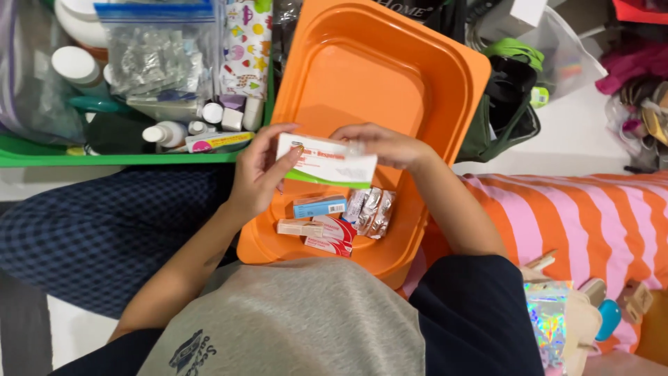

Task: The person sits on the floor and transfers various medical supplies, including pill bottles, boxes, and small pouches, from an orange bin into a green bin. They open a small green pouch, remove its contents, and place them into the green bin. The person continues sorting items, including blister packs and plastic bags, into the green bin.

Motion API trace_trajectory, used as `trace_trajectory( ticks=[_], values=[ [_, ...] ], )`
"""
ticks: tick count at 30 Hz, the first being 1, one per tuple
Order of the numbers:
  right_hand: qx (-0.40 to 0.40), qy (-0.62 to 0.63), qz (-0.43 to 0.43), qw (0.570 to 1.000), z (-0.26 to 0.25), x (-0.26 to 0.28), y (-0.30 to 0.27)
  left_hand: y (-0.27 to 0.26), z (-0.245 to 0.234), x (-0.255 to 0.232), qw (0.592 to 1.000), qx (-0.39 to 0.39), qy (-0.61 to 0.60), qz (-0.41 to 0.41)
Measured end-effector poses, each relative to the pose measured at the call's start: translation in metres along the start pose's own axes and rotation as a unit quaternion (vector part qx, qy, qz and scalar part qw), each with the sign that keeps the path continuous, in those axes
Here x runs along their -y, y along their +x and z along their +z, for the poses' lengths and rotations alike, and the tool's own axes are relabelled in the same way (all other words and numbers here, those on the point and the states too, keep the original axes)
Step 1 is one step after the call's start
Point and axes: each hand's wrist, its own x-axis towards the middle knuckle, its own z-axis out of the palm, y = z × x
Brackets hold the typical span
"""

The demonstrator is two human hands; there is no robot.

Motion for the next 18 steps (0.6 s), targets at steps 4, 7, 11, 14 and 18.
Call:
trace_trajectory(
  ticks=[4, 7, 11, 14, 18],
  values=[
    [0.048, -0.138, -0.021, 0.989, 0.022, 0.012, -0.002, -0.001, 0.001, 0.008, 0.999, -0.020, 0.035, 0.017],
    [0.041, -0.128, 0.003, 0.991, 0.032, 0.012, 0.000, 0.000, 0.000, 0.005, 0.997, -0.031, 0.057, 0.029],
    [0.011, -0.163, 0.021, 0.986, 0.036, 0.010, 0.002, -0.002, -0.001, 0.004, 0.998, -0.036, 0.033, 0.033],
    [0.000, -0.171, 0.026, 0.985, 0.033, 0.003, 0.000, -0.003, 0.000, 0.004, 0.999, -0.033, 0.022, 0.029],
    [0.026, -0.209, -0.007, 0.978, 0.029, -0.001, 0.003, -0.003, -0.005, 0.001, 0.993, -0.027, 0.078, 0.081]
  ],
)
